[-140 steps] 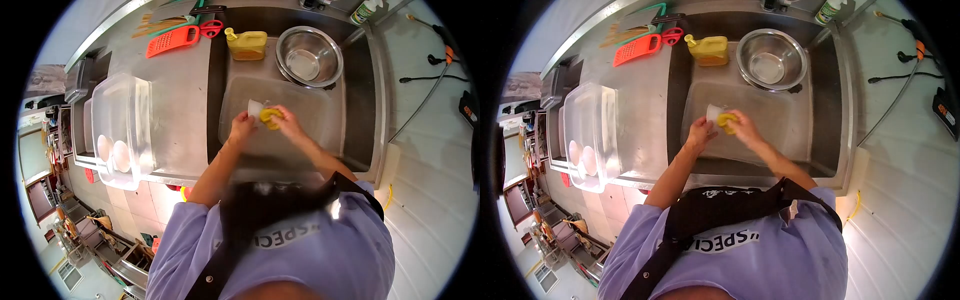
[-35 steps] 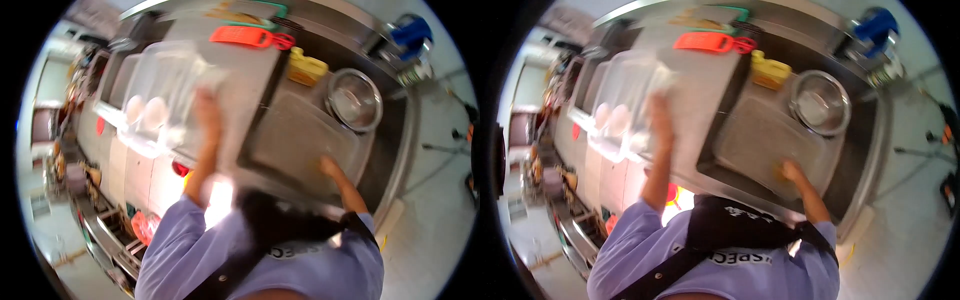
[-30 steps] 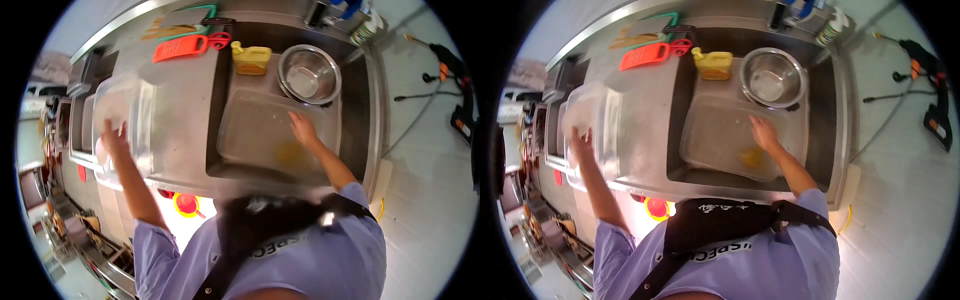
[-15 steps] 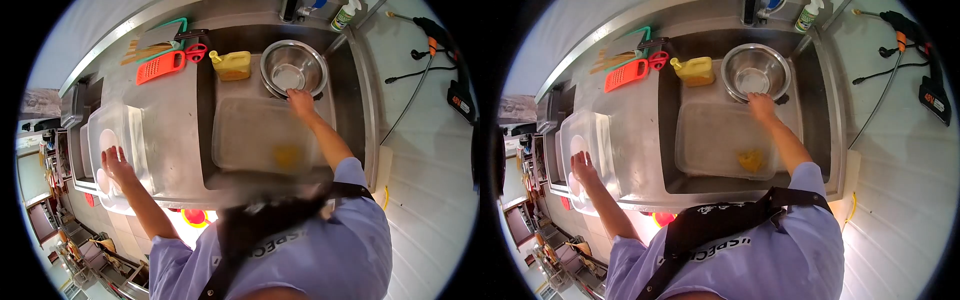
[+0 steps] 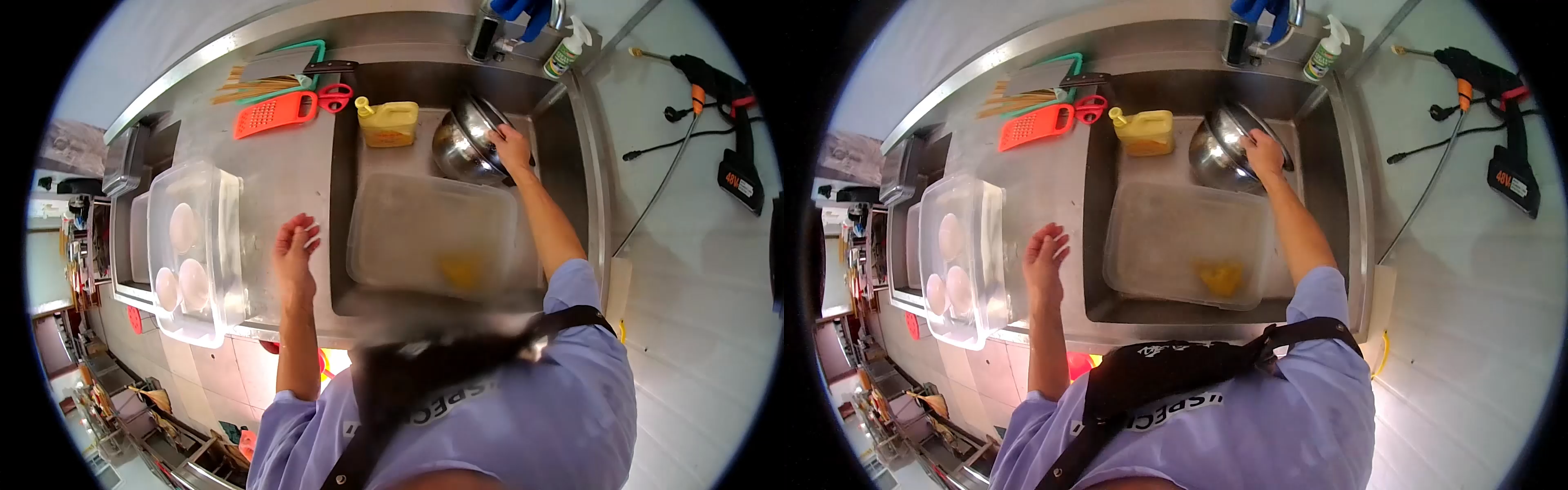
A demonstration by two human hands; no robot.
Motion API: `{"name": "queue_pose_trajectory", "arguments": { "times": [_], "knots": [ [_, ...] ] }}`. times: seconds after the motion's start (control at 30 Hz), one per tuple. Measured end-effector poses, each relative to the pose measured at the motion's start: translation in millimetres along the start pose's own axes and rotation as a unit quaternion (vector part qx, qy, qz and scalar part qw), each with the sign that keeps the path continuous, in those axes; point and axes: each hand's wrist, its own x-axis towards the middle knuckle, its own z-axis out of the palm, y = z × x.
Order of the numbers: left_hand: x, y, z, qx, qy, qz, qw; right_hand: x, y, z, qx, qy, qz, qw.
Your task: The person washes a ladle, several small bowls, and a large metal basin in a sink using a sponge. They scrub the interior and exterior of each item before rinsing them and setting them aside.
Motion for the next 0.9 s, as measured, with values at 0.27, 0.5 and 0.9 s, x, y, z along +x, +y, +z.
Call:
{"name": "queue_pose_trajectory", "arguments": {
  "times": [0.27,0.5,0.9],
  "knots": [
    [-18,-45,43,0.057,-0.123,-0.07,0.988,-9,-23,30,-0.08,-0.073,0.021,0.994],
    [-27,-50,46,0.106,-0.15,-0.073,0.98,-60,-37,54,-0.189,-0.054,-0.167,0.966],
    [41,-127,120,0.296,-0.263,0.047,0.917,-56,-38,51,-0.144,-0.016,-0.05,0.988]
  ]
}}
